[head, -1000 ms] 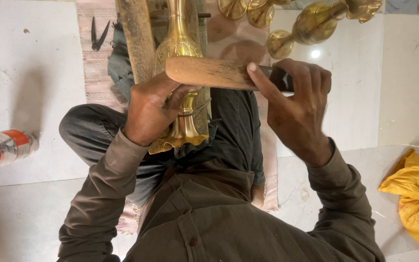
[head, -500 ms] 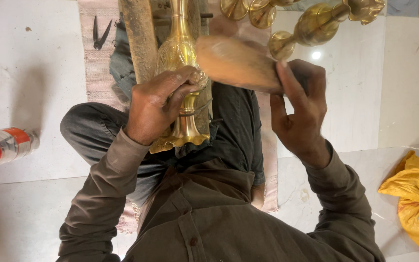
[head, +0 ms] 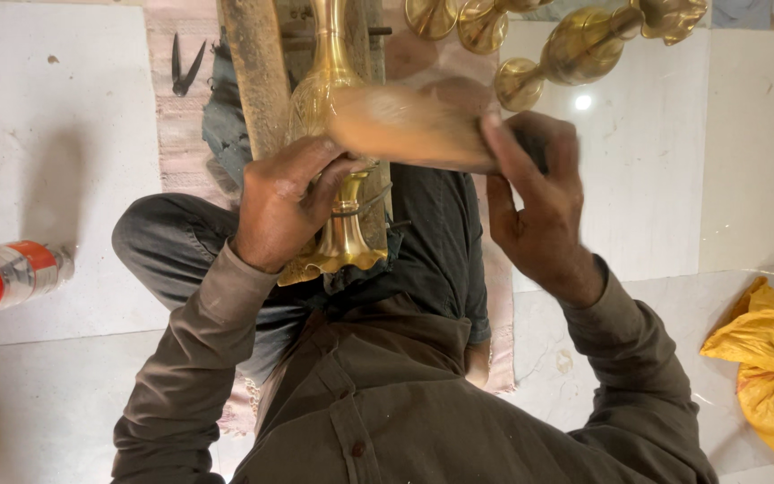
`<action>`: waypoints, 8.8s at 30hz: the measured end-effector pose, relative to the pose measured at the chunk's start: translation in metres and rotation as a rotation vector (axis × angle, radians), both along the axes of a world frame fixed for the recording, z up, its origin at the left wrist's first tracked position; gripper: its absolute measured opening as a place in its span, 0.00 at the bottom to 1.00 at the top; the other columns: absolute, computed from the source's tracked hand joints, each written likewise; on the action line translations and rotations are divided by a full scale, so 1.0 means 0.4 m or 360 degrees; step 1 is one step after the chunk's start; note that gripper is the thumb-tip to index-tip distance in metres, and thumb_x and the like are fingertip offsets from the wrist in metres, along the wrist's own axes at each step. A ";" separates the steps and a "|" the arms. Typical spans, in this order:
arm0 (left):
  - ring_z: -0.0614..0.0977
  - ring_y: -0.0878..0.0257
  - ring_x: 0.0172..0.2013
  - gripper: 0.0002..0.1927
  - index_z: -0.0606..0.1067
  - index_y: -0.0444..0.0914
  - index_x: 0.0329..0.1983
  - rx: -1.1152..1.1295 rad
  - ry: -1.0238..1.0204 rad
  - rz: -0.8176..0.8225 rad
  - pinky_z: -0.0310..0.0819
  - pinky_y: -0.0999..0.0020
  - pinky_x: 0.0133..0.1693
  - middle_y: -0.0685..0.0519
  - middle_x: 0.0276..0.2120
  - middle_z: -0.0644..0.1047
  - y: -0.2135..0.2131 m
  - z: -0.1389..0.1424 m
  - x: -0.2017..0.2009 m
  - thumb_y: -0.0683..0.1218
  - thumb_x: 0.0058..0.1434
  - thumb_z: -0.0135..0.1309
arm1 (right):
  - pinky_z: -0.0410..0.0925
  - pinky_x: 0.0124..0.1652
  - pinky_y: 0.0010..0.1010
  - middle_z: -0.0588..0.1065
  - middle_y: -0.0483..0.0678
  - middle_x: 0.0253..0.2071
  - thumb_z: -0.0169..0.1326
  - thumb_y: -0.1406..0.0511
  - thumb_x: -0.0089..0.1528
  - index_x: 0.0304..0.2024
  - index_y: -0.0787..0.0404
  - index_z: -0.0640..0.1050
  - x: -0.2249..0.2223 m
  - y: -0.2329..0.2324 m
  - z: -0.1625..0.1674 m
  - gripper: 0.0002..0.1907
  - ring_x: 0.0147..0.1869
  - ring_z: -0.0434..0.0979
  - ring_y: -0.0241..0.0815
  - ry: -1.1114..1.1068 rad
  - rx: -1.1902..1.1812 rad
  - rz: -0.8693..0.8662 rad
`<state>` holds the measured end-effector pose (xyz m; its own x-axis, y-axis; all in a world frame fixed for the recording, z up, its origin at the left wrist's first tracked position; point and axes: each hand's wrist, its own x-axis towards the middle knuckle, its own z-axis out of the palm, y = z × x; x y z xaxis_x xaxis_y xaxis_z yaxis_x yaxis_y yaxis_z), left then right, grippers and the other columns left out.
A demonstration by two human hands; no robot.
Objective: The person sits on the floor with a brass vase clamped to a wooden block on their lap and engraves decorative patterns into its surface, holding a chisel against the metal and striking it with a wooden mallet. They reposition the vase and chisel repeatedly across the surface, then rub the engraved area with a round abrasive stone.
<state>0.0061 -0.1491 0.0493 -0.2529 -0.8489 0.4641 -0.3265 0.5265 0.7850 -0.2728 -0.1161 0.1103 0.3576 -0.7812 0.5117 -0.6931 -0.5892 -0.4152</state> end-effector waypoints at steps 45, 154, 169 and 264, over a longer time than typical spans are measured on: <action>0.87 0.53 0.40 0.13 0.80 0.38 0.50 -0.0046 -0.0108 0.0017 0.81 0.61 0.39 0.43 0.43 0.83 0.004 -0.011 0.006 0.36 0.64 0.66 | 0.63 0.49 0.44 0.69 0.46 0.51 0.59 0.78 0.65 0.68 0.45 0.72 0.002 -0.008 -0.007 0.33 0.52 0.69 0.44 0.0802 -0.0480 -0.0132; 0.88 0.55 0.41 0.17 0.78 0.37 0.55 -0.0213 -0.0172 -0.0307 0.85 0.65 0.42 0.46 0.44 0.83 -0.036 -0.035 0.059 0.33 0.64 0.61 | 0.66 0.50 0.39 0.69 0.53 0.58 0.58 0.78 0.68 0.70 0.52 0.69 -0.014 0.036 -0.058 0.31 0.58 0.68 0.51 0.0163 -0.0334 -0.0109; 0.87 0.53 0.39 0.13 0.78 0.37 0.52 -0.0208 -0.0231 -0.0258 0.84 0.62 0.40 0.46 0.43 0.82 -0.039 -0.035 0.062 0.37 0.65 0.64 | 0.62 0.55 0.40 0.69 0.51 0.56 0.54 0.77 0.68 0.68 0.48 0.74 -0.035 0.046 -0.072 0.29 0.57 0.68 0.48 0.0312 -0.0280 -0.0195; 0.89 0.60 0.34 0.32 0.69 0.38 0.66 0.0653 -0.1012 -0.1446 0.86 0.64 0.39 0.47 0.40 0.84 -0.383 0.090 -0.107 0.47 0.59 0.63 | 0.72 0.54 0.39 0.73 0.53 0.52 0.56 0.77 0.60 0.71 0.52 0.68 -0.046 0.076 -0.262 0.37 0.55 0.77 0.49 -0.0503 0.0831 -0.0552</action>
